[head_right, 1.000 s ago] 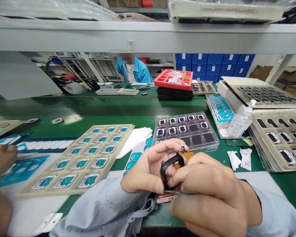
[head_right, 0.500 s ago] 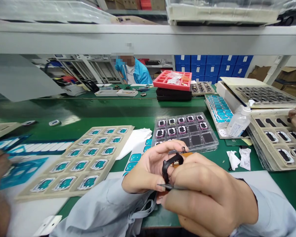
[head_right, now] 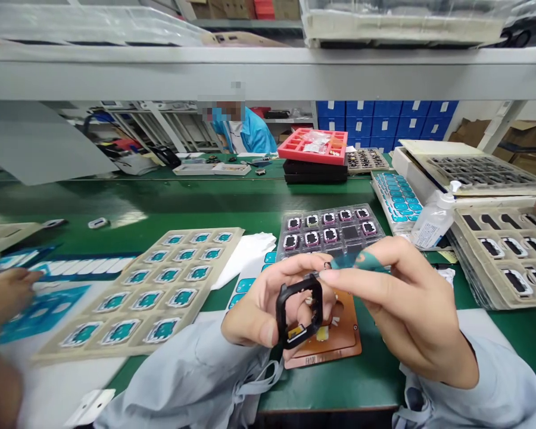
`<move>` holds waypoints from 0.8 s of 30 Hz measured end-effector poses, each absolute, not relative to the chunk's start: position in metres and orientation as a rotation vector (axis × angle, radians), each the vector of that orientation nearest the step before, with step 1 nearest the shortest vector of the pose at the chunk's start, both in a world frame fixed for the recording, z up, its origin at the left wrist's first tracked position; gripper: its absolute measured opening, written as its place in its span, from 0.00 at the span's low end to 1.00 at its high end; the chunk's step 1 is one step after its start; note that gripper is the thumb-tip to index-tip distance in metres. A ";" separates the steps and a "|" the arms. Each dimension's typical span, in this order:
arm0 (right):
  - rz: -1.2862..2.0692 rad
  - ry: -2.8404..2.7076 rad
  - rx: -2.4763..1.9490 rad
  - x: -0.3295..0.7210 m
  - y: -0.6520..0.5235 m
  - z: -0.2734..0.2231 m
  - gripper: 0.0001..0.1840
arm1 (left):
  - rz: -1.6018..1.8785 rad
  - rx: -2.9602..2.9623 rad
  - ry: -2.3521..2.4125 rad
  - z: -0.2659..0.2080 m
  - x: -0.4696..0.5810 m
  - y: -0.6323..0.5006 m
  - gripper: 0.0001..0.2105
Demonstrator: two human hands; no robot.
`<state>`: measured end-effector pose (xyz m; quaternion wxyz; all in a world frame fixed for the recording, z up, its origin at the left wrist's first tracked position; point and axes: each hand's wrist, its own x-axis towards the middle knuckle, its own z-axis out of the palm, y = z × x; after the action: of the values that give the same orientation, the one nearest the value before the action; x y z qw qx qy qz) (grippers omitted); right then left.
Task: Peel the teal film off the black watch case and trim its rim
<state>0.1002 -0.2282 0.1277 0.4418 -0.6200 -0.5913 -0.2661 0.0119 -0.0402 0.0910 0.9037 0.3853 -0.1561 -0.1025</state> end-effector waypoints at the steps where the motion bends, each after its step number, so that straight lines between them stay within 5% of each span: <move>1: -0.618 -1.464 -1.498 0.101 -0.228 0.126 0.23 | -0.227 0.783 -0.324 0.092 0.012 -0.040 0.34; 6: -0.269 -1.278 -1.529 0.103 -0.226 0.122 0.33 | -0.197 0.776 -0.326 0.095 0.012 -0.042 0.33; 13: -0.177 -1.427 -1.663 0.107 -0.223 0.131 0.10 | -0.242 0.846 -0.371 0.090 0.009 -0.037 0.34; 24: -0.453 -1.358 -1.585 0.113 -0.214 0.127 0.04 | -0.163 0.917 -0.402 0.092 0.009 -0.039 0.30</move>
<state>0.1131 -0.2137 0.1269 0.4819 -0.6502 -0.5572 -0.1858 0.0086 -0.0386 0.0919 0.8741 0.4391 -0.1927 -0.0782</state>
